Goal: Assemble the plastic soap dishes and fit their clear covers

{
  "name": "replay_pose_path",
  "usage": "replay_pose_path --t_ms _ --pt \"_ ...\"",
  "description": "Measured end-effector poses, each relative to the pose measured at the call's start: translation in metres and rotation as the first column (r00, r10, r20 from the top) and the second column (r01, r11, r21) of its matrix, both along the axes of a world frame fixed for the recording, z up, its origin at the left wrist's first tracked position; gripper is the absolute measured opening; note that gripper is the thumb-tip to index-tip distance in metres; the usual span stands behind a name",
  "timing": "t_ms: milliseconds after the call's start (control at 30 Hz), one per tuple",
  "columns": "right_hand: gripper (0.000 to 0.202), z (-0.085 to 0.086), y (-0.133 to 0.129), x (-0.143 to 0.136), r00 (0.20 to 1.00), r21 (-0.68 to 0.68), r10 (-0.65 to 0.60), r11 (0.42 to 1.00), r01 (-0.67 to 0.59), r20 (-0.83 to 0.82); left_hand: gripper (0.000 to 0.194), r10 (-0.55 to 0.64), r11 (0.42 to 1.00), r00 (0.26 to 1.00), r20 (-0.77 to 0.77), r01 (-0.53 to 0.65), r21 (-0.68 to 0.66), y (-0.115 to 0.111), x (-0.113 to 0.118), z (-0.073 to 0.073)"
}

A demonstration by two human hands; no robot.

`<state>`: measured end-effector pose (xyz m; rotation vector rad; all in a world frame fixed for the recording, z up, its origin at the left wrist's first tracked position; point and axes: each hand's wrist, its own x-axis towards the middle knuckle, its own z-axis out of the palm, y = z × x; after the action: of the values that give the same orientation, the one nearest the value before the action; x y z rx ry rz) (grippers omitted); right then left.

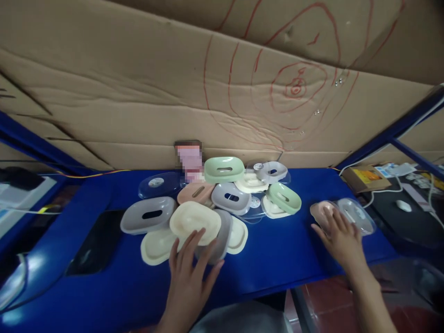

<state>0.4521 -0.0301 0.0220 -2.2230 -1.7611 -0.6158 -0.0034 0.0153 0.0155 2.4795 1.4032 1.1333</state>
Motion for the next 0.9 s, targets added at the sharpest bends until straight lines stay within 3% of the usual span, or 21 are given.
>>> replay_pose_path --t_ms 67,133,200,267,333,400,467,500,533,567,633,700,767,833,900 --pt "0.064 -0.018 -0.01 -0.016 0.997 -0.022 0.056 0.998 -0.057 -0.044 0.049 -0.09 0.996 0.994 0.064 0.089 0.015 -0.004 0.015 0.006" --pt "0.058 -0.025 -0.015 -0.031 0.988 -0.012 0.11 0.994 -0.112 -0.11 0.054 -0.258 0.965 0.961 0.098 0.26 -0.01 -0.011 0.033 0.014" --pt "0.06 -0.023 -0.021 -0.041 0.967 -0.018 0.136 0.989 -0.144 -0.214 0.056 -0.426 0.889 0.89 0.161 0.445 -0.112 -0.022 0.054 0.017" --pt "0.066 -0.018 -0.028 -0.05 0.924 -0.001 0.14 0.989 -0.151 -0.355 0.06 -0.472 0.784 0.817 0.331 0.561 -0.266 -0.036 0.077 0.011" --pt "0.066 -0.012 -0.037 -0.063 0.841 0.053 0.181 0.982 -0.179 -0.51 0.073 -0.313 0.673 0.757 0.573 0.602 -0.429 -0.048 0.099 -0.001" --pt "0.067 -0.005 -0.044 -0.084 0.733 0.11 0.271 0.959 -0.261 -0.623 0.095 -0.05 0.52 0.634 0.771 0.676 -0.522 -0.055 0.115 -0.012" --pt "0.071 0.004 -0.042 -0.107 0.599 0.124 0.395 0.888 -0.442 -0.697 0.116 0.17 0.367 0.462 0.87 0.79 -0.491 -0.055 0.123 -0.016" --pt "0.075 0.009 -0.036 -0.117 0.522 0.121 0.45 0.829 -0.546 -0.724 0.123 0.239 0.324 0.39 0.889 0.832 -0.451 -0.053 0.123 -0.016" --pt "0.079 0.015 -0.027 -0.124 0.444 0.125 0.495 0.76 -0.638 -0.747 0.127 0.281 0.315 0.341 0.897 0.85 -0.421 -0.051 0.121 -0.015" --pt "0.082 0.023 -0.013 -0.129 0.379 0.139 0.53 0.7 -0.701 -0.759 0.128 0.299 0.343 0.317 0.9 0.844 -0.412 -0.049 0.117 -0.013" --pt "0.08 0.041 0.028 -0.134 0.329 0.188 0.596 0.642 -0.743 -0.732 0.128 0.297 0.454 0.335 0.894 0.774 -0.441 -0.047 0.107 -0.008" --pt "0.071 0.062 0.081 -0.133 0.448 0.232 0.644 0.695 -0.68 -0.62 0.126 0.314 0.553 0.373 0.873 0.675 -0.487 -0.047 0.097 -0.004" --pt "0.07 0.083 0.137 -0.135 0.582 0.178 0.649 0.728 -0.663 -0.49 0.124 0.347 0.613 0.393 0.852 0.592 -0.523 -0.05 0.089 0.0" --pt "0.066 0.101 0.181 -0.139 0.615 0.106 0.666 0.71 -0.696 -0.422 0.122 0.372 0.657 0.39 0.842 0.53 -0.536 -0.053 0.084 0.006" --pt "0.065 0.114 0.202 -0.147 0.61 0.107 0.683 0.696 -0.71 -0.402 0.12 0.378 0.696 0.389 0.84 0.479 -0.535 -0.054 0.08 0.012"
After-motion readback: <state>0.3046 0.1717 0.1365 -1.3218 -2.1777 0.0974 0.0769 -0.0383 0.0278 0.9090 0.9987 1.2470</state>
